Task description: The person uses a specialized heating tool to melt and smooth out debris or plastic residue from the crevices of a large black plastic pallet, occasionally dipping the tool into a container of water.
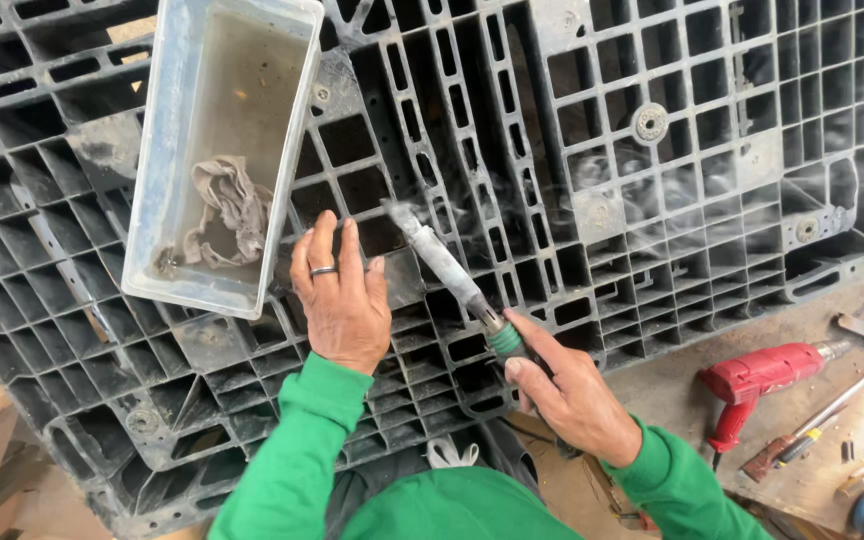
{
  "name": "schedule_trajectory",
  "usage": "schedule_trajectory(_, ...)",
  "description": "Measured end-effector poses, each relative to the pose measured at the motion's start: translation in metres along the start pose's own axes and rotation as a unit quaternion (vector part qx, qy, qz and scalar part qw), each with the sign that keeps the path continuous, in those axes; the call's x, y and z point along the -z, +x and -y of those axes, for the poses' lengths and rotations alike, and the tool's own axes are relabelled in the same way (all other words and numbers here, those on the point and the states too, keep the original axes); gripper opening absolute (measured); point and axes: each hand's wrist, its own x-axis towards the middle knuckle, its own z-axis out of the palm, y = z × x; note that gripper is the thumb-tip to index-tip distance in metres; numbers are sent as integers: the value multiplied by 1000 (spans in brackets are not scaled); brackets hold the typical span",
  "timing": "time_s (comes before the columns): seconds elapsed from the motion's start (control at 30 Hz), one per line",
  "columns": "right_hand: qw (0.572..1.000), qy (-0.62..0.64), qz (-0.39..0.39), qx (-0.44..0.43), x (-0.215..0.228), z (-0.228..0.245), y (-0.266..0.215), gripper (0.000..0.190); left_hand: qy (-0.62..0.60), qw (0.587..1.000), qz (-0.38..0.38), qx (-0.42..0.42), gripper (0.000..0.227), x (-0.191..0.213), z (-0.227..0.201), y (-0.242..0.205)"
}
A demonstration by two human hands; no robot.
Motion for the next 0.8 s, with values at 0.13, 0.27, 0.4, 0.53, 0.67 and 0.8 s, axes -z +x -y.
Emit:
schedule_trajectory(0.13,1000,-10,18,-17,3,11,9,57,-16,999,9,33,49,-4,2,-2)
schedule_trajectory(0.27,1000,-13,4,-16,4,15,21,57,-31,999,4,43,51,-5,6,0)
schedule_trajectory(0.4,1000,-6,7,-25,7,21,26,58,-29,999,0,37,51,-5,7,2)
schedule_trajectory(0.53,998,-8,22,-63,11,25,28,58,-29,999,1,42,52,-7,7,4)
schedule_trajectory(0.67,999,1,15,-49,11,23,28,59,-4,999,15,42,54,-6,6,3)
schedule_trajectory(0.8,997,1,35,-62,15,23,29,59,25,998,17,47,54,-6,4,7)
